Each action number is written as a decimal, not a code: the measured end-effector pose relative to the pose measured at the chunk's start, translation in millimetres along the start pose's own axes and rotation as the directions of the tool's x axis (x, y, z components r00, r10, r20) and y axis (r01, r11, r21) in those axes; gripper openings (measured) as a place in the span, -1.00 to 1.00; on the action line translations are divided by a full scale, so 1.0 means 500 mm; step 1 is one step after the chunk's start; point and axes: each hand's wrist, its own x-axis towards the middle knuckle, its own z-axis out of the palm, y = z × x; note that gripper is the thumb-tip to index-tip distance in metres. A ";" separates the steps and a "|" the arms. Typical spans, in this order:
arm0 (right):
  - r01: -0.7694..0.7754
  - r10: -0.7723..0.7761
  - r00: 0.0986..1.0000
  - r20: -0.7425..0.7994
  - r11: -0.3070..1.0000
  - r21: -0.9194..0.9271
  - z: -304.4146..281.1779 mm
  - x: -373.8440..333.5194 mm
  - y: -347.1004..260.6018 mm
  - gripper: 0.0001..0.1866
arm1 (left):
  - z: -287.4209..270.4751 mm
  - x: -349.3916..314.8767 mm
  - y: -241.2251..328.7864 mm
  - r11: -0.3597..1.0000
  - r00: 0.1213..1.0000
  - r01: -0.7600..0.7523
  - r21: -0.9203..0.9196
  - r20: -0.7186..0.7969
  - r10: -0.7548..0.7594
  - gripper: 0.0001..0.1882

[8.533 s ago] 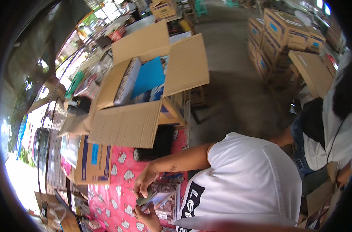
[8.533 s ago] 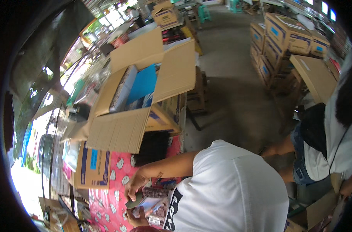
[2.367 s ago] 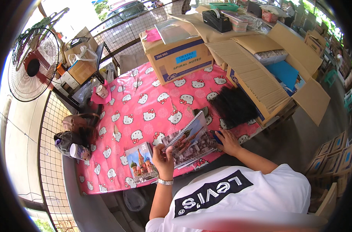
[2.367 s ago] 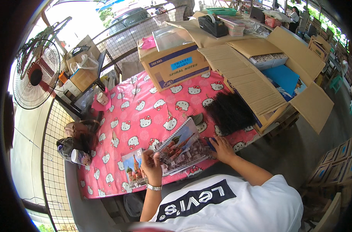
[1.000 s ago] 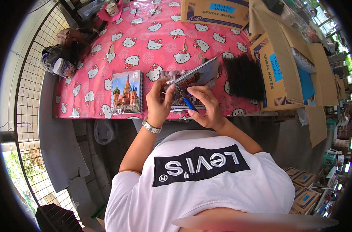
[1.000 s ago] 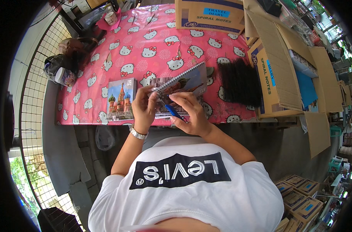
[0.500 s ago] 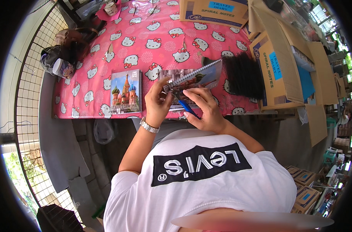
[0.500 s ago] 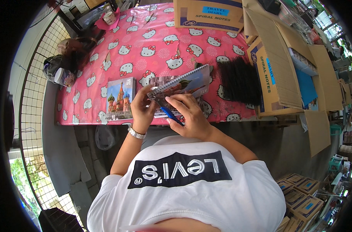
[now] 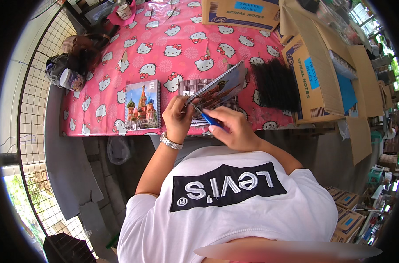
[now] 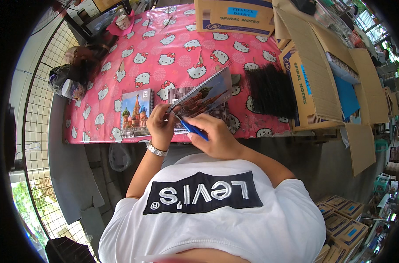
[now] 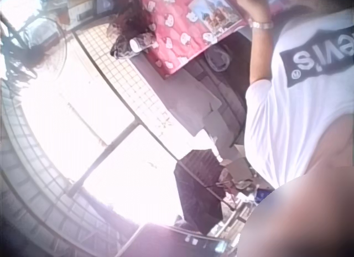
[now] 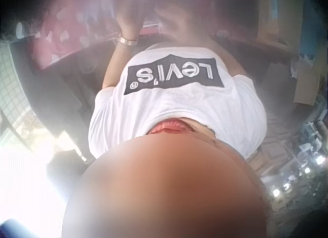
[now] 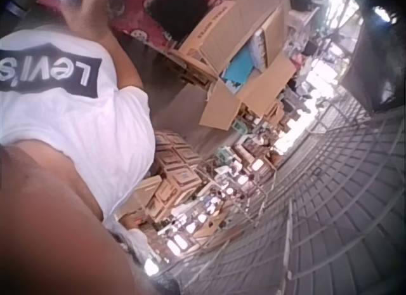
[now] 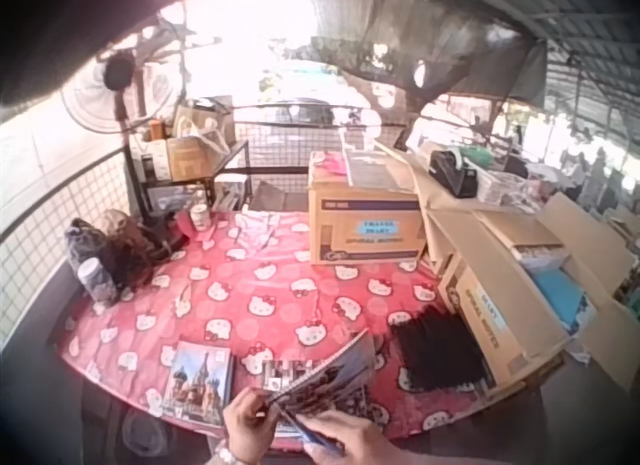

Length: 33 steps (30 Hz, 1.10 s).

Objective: The person applies small rectangular stickers to the covers of spiral-bound notebooks using a green sponge-like tool. They handle multiple notebooks one at a time, placing each sticker on the front cover and smoothing it down. The person also uses a tape dispenser to seal a cardboard box at the end.

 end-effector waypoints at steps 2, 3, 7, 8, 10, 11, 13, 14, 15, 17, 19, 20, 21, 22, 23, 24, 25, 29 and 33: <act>-0.256 0.210 0.967 0.147 0.825 0.504 -0.001 -0.002 -0.003 -0.55 | -0.007 0.004 0.008 0.986 0.994 -0.109 0.125 0.004 0.109 -0.81; -0.275 0.212 0.961 0.177 0.690 0.669 0.003 0.002 -0.002 -0.56 | -0.010 0.007 0.010 0.990 0.995 -0.098 0.104 0.022 0.096 -0.80; 0.031 -0.031 1.000 -0.005 0.925 0.378 -0.005 -0.003 0.030 -0.47 | -0.052 0.040 0.034 0.997 0.996 -0.076 0.021 0.052 0.075 -0.73; 0.188 -0.180 0.982 -0.062 0.969 0.162 -0.019 -0.007 0.039 -0.46 | -0.077 0.058 0.050 0.997 0.996 -0.077 0.004 0.051 0.076 -0.71; 0.272 -0.163 0.922 -0.352 0.919 0.285 -0.065 -0.022 0.048 -0.45 | -0.154 0.109 0.097 0.991 0.999 0.030 -0.127 0.036 -0.026 -0.73; 0.349 -0.169 0.857 -0.487 0.885 0.307 -0.086 -0.024 0.051 -0.45 | -0.195 0.135 0.116 0.997 0.997 -0.076 0.014 0.030 0.075 -0.75; 0.322 -0.152 0.799 -0.582 0.925 0.201 -0.136 -0.001 0.081 -0.48 | -0.251 0.176 0.139 0.931 0.975 -0.219 0.293 0.104 0.196 -0.81; 0.155 -0.076 0.827 -0.556 0.983 0.097 -0.171 -0.005 0.124 -0.49 | -0.261 0.193 0.136 0.875 0.964 -0.259 0.409 0.169 0.207 -0.84; -0.021 0.008 0.843 -0.538 1.000 -0.017 -0.199 -0.011 0.169 -0.51 | -0.257 0.209 0.114 0.812 0.958 -0.280 0.513 0.201 0.204 -0.89; -0.239 0.029 0.884 -0.466 0.885 -0.399 -0.205 -0.012 0.251 -0.50 | -0.250 0.237 0.005 0.728 0.967 -0.175 0.662 0.254 0.001 -0.93; -0.314 0.046 0.904 -0.425 0.747 -0.587 -0.183 -0.015 0.311 -0.51 | -0.210 0.252 -0.100 0.669 0.901 0.028 0.743 0.271 -0.338 -0.82; -0.331 0.056 0.912 -0.407 0.688 -0.646 -0.172 -0.017 0.338 -0.53 | -0.189 0.248 -0.163 0.652 0.880 0.052 0.757 0.273 -0.387 -0.77; -0.347 0.051 0.918 -0.393 0.580 -0.737 -0.159 -0.020 0.338 -0.55 | -0.166 0.231 -0.208 0.673 0.906 -0.002 0.740 0.287 -0.312 -0.73; -0.318 0.009 0.918 -0.396 0.613 -0.723 -0.163 -0.015 0.339 -0.56 | -0.149 0.209 -0.251 0.686 0.919 -0.041 0.727 0.297 -0.260 -0.56; -0.291 -0.032 0.914 -0.404 0.643 -0.708 -0.176 -0.005 0.341 -0.58 | -0.138 0.180 -0.287 0.629 0.940 0.016 0.777 0.203 -0.274 -0.48; -0.264 -0.070 0.907 -0.414 0.672 -0.692 -0.191 0.006 0.343 -0.59 | -0.140 0.155 -0.307 0.570 0.953 0.074 0.818 0.110 -0.281 -0.39; -0.295 -0.080 0.873 -0.481 0.700 -0.651 -0.216 0.016 0.327 -0.68 | -0.151 0.142 -0.311 0.479 0.859 0.262 0.838 0.024 -0.511 -0.32; -0.555 -0.255 0.681 -0.687 0.432 -0.711 -0.354 0.031 0.323 -0.75 | -0.235 0.051 -0.343 0.444 0.792 0.356 0.822 -0.013 -0.611 -0.33; -0.762 -0.131 0.638 -0.759 0.038 -0.647 -0.377 0.050 0.346 -0.66 | -0.272 -0.011 -0.411 0.605 0.842 0.408 0.684 -0.025 -0.539 -0.36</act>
